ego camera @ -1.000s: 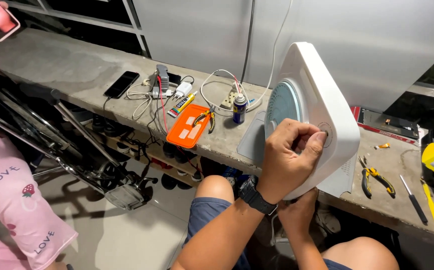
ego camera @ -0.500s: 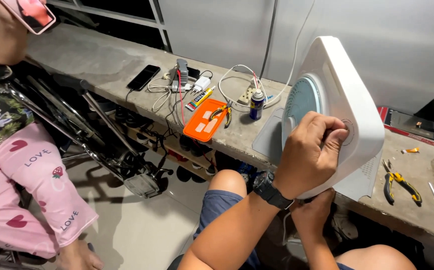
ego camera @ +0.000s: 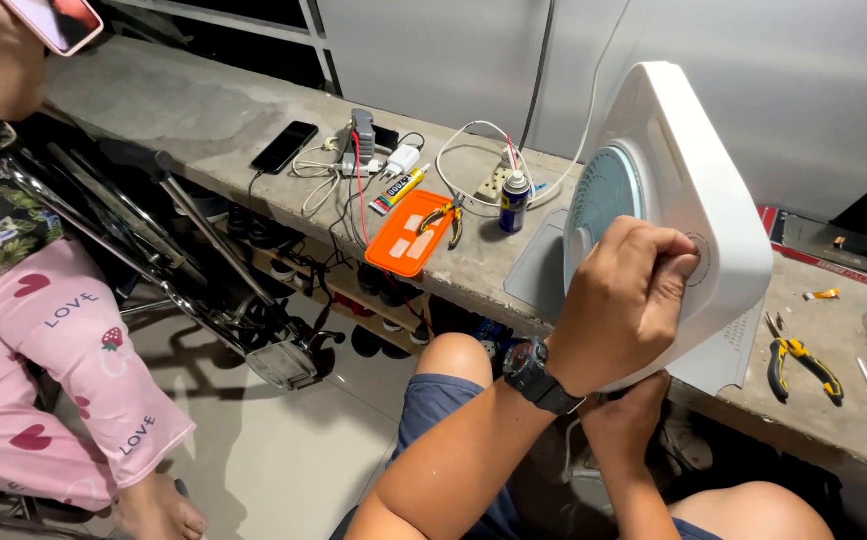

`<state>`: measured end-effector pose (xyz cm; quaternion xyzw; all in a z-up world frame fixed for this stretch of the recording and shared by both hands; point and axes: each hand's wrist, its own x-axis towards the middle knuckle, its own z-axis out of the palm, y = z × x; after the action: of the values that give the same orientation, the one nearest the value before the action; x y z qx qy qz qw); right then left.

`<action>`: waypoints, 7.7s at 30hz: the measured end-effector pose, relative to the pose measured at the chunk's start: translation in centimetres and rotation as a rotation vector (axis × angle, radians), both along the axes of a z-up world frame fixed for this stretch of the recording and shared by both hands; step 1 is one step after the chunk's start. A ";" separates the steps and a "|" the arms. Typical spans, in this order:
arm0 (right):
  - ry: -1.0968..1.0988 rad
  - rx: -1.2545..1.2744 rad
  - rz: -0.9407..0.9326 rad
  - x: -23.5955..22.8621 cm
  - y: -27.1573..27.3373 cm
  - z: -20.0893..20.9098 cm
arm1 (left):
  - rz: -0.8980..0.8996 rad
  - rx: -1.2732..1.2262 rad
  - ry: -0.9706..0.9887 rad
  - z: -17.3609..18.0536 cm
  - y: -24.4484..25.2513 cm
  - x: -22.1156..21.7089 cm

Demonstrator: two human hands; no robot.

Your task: Securing the housing of a portable fan using a screwdriver and manual alignment of the grill

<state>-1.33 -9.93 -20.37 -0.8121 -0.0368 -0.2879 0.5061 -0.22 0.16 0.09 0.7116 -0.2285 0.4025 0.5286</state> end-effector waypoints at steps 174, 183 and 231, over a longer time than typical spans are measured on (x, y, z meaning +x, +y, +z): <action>-0.144 0.056 0.006 8.3 -7.3 2.9 | 0.085 -0.096 0.615 -15.3 7.2 15.7; -0.129 0.071 0.057 7.5 -6.9 4.7 | 0.109 -0.024 0.683 -16.2 7.7 16.4; 0.094 0.259 -0.007 8.1 -10.9 4.9 | 0.055 -0.332 0.731 -13.4 7.0 14.2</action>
<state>6.73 -20.88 -15.43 -0.7528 0.0272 -0.2538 0.6068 13.94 7.16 -13.32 0.7188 0.0618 0.1679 0.6718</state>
